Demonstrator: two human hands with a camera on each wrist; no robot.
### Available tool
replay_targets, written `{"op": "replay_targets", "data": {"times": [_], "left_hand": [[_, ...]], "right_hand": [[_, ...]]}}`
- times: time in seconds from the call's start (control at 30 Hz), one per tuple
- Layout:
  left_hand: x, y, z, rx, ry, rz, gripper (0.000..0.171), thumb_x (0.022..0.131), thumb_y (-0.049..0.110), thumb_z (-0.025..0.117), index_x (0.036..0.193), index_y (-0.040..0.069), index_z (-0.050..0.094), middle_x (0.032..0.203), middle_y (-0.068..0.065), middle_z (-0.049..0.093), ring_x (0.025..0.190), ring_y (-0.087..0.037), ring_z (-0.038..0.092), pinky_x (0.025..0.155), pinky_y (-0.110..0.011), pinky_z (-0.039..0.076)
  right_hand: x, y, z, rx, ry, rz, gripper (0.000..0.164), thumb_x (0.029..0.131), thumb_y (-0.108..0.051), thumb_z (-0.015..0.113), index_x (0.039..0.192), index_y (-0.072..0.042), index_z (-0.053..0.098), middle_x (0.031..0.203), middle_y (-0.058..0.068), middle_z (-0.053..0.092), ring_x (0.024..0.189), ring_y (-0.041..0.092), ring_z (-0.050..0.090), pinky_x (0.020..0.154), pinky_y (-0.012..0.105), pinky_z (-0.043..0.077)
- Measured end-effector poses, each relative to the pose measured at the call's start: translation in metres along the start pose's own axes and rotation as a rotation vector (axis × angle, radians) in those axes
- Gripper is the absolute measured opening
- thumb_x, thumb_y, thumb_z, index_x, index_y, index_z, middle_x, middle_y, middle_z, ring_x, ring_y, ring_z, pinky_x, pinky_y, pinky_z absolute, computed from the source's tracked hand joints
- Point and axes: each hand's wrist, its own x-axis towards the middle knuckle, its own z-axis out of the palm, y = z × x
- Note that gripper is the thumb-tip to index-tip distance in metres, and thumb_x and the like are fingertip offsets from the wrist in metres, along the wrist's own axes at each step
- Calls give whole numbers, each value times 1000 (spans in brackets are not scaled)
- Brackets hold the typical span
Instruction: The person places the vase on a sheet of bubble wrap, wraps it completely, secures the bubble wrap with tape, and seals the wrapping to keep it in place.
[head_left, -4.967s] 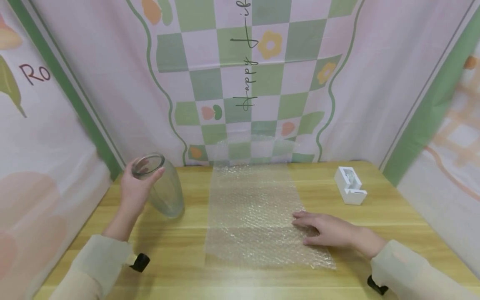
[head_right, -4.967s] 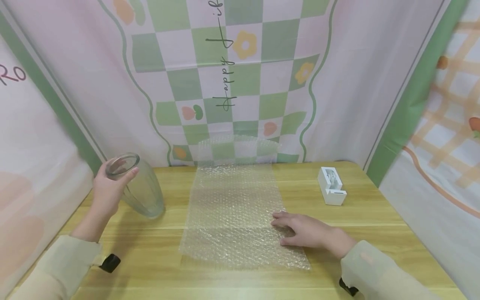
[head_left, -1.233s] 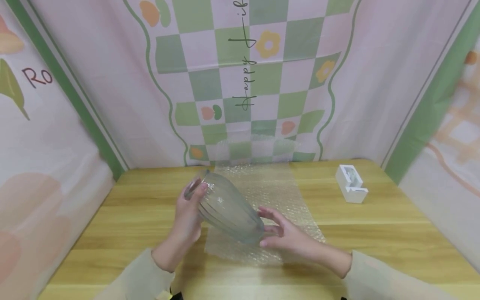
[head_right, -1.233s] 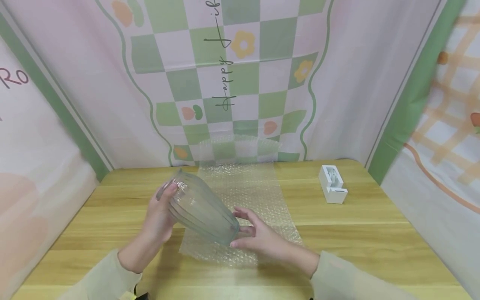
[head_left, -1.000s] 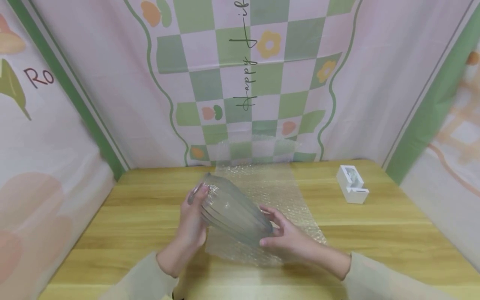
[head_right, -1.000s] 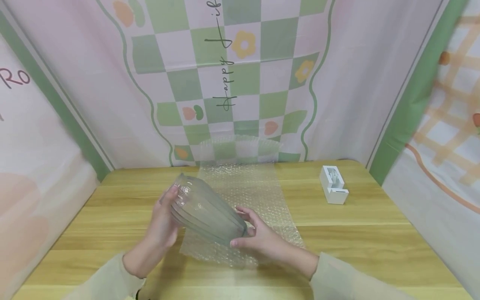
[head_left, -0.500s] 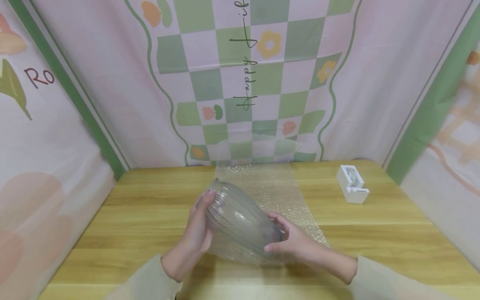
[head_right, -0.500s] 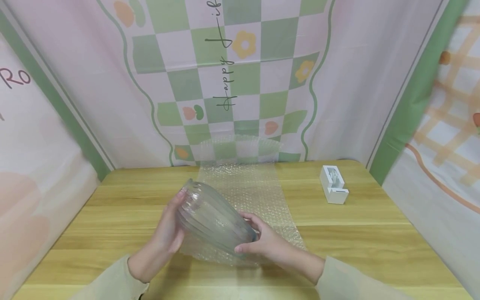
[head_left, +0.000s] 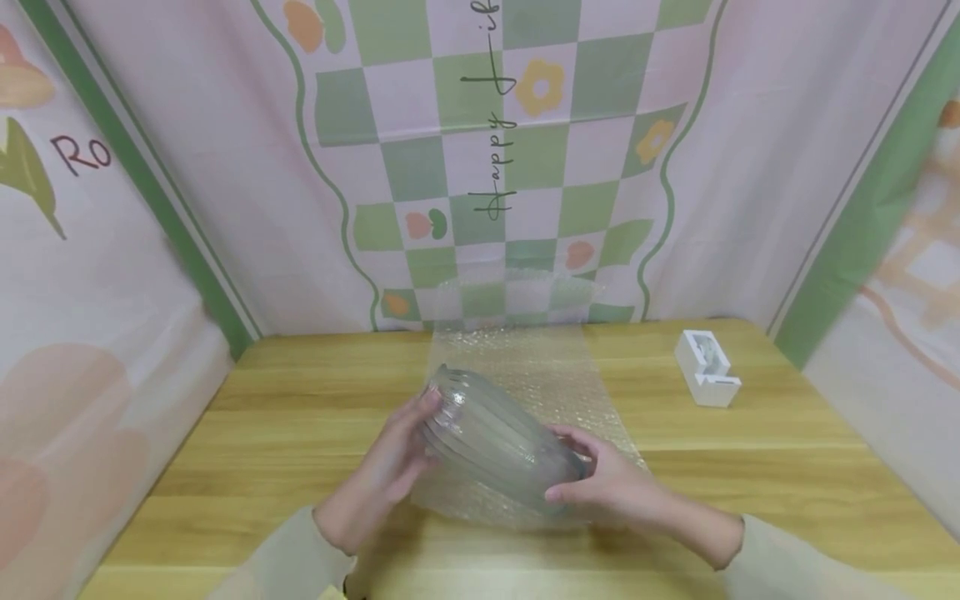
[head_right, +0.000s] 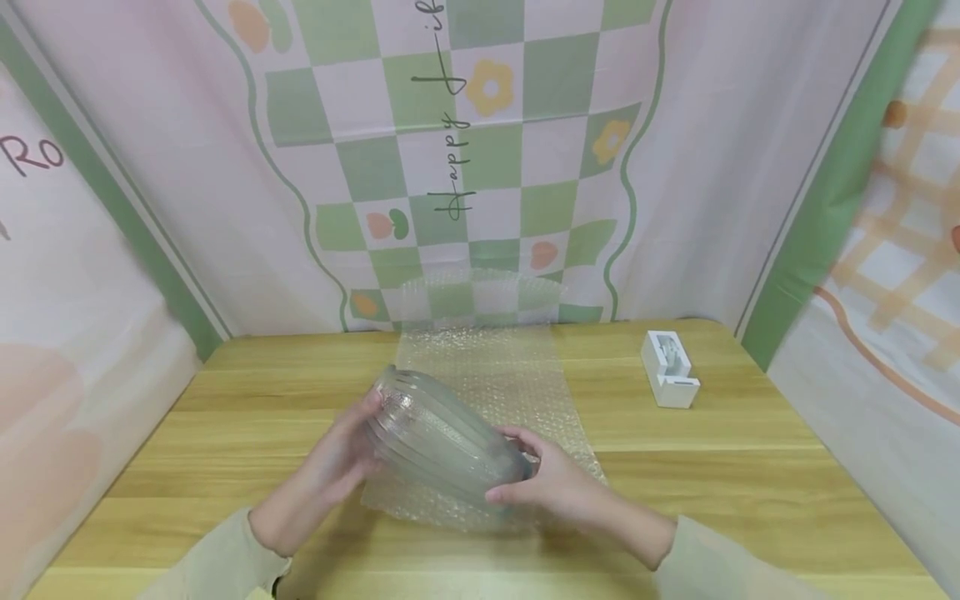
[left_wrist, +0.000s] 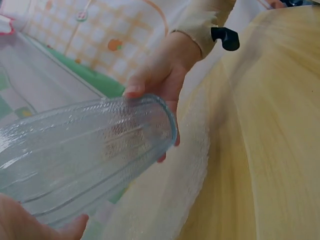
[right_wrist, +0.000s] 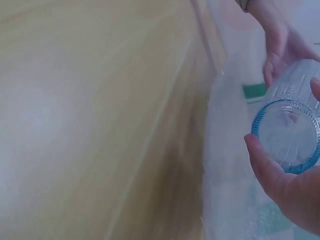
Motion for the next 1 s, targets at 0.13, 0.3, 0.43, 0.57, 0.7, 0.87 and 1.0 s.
{"op": "replay_targets", "data": {"times": [0.13, 0.3, 0.43, 0.57, 0.7, 0.87, 1.0], "left_hand": [[1, 0, -6, 27, -81, -36, 34, 96, 30, 67, 124, 12, 61, 114, 2, 64, 118, -22, 53, 115, -64, 27], [1, -1, -9, 61, -143, -81, 39, 95, 26, 69, 129, 9, 59, 117, 4, 60, 110, -15, 55, 104, -38, 43], [2, -4, -10, 98, -139, -123, 61, 94, 22, 70, 143, -2, 43, 124, -2, 57, 109, -15, 54, 97, -32, 43], [5, -8, -14, 138, -157, -145, 77, 92, 18, 70, 152, -6, 28, 138, -13, 51, 117, -20, 54, 110, -44, 40], [8, -11, -19, 203, -180, -171, 90, 90, 13, 74, 158, -6, 18, 141, -21, 50, 117, -24, 58, 116, -60, 31], [9, -14, -20, 300, -222, -212, 90, 87, 9, 76, 157, -2, 20, 127, -17, 58, 107, -23, 62, 114, -69, 26], [11, -18, -19, 291, -225, -213, 90, 85, 2, 75, 156, -1, 20, 122, -17, 59, 100, -22, 64, 102, -49, 50]], "right_hand": [[-5, -2, -14, -106, 15, -18, 90, 80, -16, 88, 153, 4, 39, 149, 39, 37, 122, 56, 54, 94, 53, 56], [-6, -3, -31, -217, -19, -76, 88, 80, -19, 88, 151, 4, 42, 147, 37, 41, 121, 52, 56, 98, 60, 51], [-6, -5, -42, -279, -37, -90, 85, 80, -22, 88, 150, 2, 45, 148, 36, 42, 123, 53, 53, 98, 66, 48], [-5, -5, -52, -308, -56, -108, 83, 81, -22, 88, 150, -1, 47, 150, 35, 42, 125, 54, 51, 99, 65, 48], [-3, -1, -57, -361, -76, -149, 85, 79, -25, 89, 150, 0, 48, 149, 34, 44, 125, 49, 54, 99, 44, 53], [-1, 1, -58, -441, -90, -168, 86, 77, -32, 89, 148, -1, 52, 148, 27, 49, 130, 48, 49, 101, 30, 48], [1, -1, -59, -468, -97, -155, 86, 76, -33, 89, 148, -3, 52, 148, 25, 51, 129, 48, 51, 102, 44, 49]]}}
